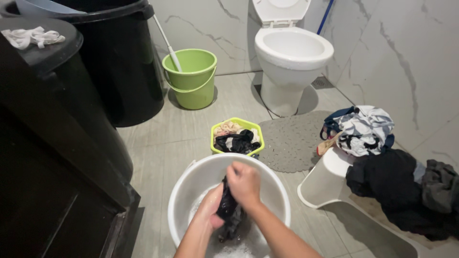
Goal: The person hand washes dark-colored garments in a white bucket filled with soapy water. They repeatedly submerge, scrub, and wring the clothes, then place the washed items onto a nearby white stool.
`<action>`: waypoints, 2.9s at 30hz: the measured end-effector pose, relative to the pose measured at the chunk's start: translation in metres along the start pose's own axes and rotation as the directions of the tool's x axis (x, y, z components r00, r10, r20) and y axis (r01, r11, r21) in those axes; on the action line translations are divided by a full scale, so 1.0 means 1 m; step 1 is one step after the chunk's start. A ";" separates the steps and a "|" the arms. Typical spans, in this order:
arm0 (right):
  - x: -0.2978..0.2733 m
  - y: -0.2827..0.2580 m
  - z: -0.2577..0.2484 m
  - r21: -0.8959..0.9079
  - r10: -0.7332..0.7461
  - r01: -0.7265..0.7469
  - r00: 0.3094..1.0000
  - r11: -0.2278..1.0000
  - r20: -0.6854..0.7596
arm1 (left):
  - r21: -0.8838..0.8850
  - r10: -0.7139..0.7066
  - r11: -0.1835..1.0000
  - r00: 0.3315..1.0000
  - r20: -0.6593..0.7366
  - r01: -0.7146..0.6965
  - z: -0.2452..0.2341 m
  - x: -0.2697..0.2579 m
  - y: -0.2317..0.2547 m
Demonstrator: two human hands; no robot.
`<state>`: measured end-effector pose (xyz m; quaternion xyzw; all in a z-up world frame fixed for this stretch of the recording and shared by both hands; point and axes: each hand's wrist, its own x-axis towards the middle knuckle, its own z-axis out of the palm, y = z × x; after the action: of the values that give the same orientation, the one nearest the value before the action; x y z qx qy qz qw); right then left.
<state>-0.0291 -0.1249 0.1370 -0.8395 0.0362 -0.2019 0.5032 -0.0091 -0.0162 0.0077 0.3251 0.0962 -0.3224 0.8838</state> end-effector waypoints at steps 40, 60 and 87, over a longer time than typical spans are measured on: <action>-0.007 0.012 0.014 0.077 0.142 -0.143 0.990 0.987 0.011 | 0.034 0.043 0.999 0.972 -0.230 -0.036 -0.007 0.006 -0.007; -0.053 -0.009 0.037 0.096 -0.442 0.432 0.885 0.897 0.148 | -0.283 0.343 0.923 0.893 0.292 -0.262 -0.046 0.027 -0.021; -0.075 -0.023 0.036 0.442 0.170 -0.125 0.983 0.888 -0.064 | 0.093 0.197 0.980 0.827 -0.527 -0.175 0.012 -0.063 -0.019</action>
<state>-0.0872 -0.0643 0.1190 -0.6889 0.0793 -0.2082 0.6898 -0.0705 -0.0030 0.0311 0.4277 0.2991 -0.1337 0.8424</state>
